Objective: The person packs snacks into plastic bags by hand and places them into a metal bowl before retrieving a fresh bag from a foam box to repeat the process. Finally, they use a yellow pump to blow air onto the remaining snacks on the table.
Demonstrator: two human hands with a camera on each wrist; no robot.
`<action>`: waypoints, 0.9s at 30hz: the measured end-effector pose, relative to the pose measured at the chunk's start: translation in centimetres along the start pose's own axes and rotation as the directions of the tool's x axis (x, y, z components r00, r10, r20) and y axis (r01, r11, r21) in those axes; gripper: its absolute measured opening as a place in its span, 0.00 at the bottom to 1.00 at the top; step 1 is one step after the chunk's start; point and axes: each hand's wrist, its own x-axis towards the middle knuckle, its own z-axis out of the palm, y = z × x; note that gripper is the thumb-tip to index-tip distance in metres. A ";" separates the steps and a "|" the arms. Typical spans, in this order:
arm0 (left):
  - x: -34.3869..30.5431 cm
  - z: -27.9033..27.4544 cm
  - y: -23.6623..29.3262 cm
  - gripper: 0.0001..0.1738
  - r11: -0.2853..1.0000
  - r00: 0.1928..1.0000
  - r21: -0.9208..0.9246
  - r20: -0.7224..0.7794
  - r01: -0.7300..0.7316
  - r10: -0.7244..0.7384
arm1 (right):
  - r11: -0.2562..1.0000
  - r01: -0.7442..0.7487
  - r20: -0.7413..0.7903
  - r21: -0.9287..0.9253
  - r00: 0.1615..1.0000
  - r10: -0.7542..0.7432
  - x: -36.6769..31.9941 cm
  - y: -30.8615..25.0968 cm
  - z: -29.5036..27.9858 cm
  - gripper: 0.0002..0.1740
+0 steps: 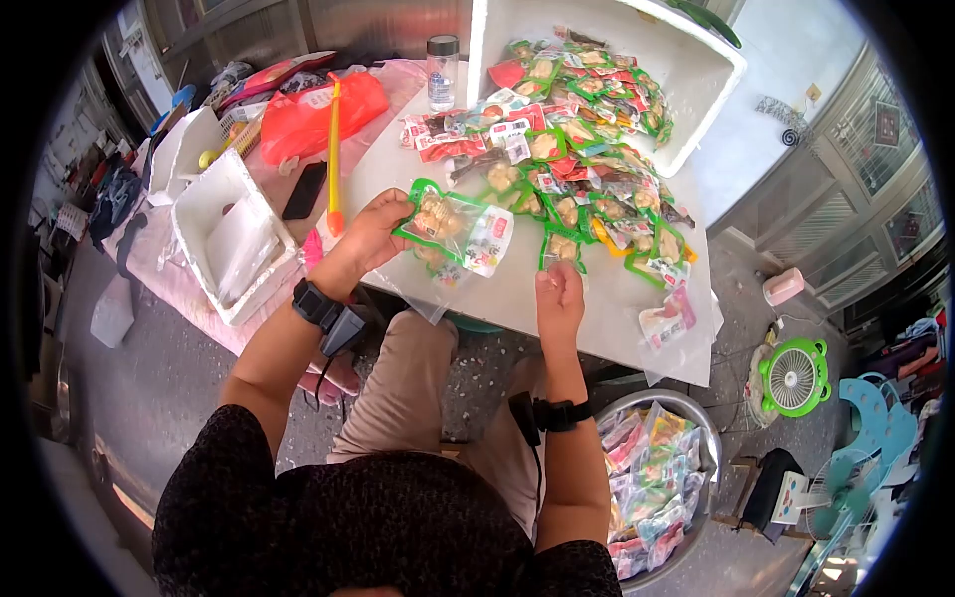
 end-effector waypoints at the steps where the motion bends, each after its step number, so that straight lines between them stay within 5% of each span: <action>1: -1.1 0.6 -0.8 0.00 0.999 1.000 -0.036 0.003 0.030 -0.030 | 0.908 -0.264 0.122 0.326 0.964 0.237 -0.6 -1.3 0.4 0.20; 2: -2.2 1.6 -1.5 0.01 0.995 0.998 -0.074 0.009 0.060 -0.060 | 0.659 -0.455 0.439 0.599 0.875 0.205 -0.8 -0.8 0.1 0.18; 6: -4.9 3.6 -5.2 0.04 0.986 0.993 -0.136 0.082 0.096 -0.085 | 0.468 -0.640 0.617 0.610 0.754 0.227 -3.8 -2.2 1.3 0.17; 9: -3.9 0.1 -9.0 0.05 0.990 0.997 0.119 0.006 0.073 -0.074 | 0.488 -0.577 0.498 0.655 0.815 0.296 -4.8 -0.2 0.1 0.17; 10: -3.7 -0.7 -9.6 0.16 0.942 1.000 0.335 0.004 -0.012 0.011 | 0.486 -0.534 0.440 0.691 0.845 0.304 -5.1 -0.6 -0.1 0.15; 11: -3.7 -1.2 -10.2 0.16 0.777 0.986 0.617 -0.008 -0.125 0.165 | 0.502 -0.498 0.382 0.707 0.867 0.321 -5.3 0.0 -0.5 0.15; 13: -4.7 0.3 -9.4 0.17 0.194 0.897 0.957 0.118 -0.218 0.426 | 0.540 -0.420 0.257 0.729 0.900 0.353 -5.4 1.0 -1.2 0.14; 16: -4.8 1.1 -10.3 0.14 -0.094 0.908 0.986 0.162 -0.136 0.385 | 0.560 -0.404 0.235 0.724 0.907 0.350 -5.3 2.1 -1.3 0.13; 19: -4.0 0.7 -11.2 0.11 -0.087 0.938 0.994 0.097 -0.072 0.333 | 0.549 -0.395 0.217 0.737 0.907 0.361 -5.1 2.7 -0.5 0.14; 22: -3.3 0.7 -11.1 0.07 0.055 0.958 0.998 0.010 -0.027 0.287 | 0.513 -0.387 0.234 0.766 0.912 0.338 -5.2 2.8 0.7 0.15; 25: -2.8 0.0 -11.7 0.06 0.197 0.892 0.957 0.109 -0.215 0.439 | 0.493 -0.409 0.267 0.768 0.904 0.333 -5.3 2.9 1.9 0.16; 27: -2.5 -0.2 -11.9 0.06 0.181 0.885 0.959 0.117 -0.219 0.450 | 0.478 -0.433 0.296 0.764 0.894 0.337 -5.2 3.1 2.7 0.16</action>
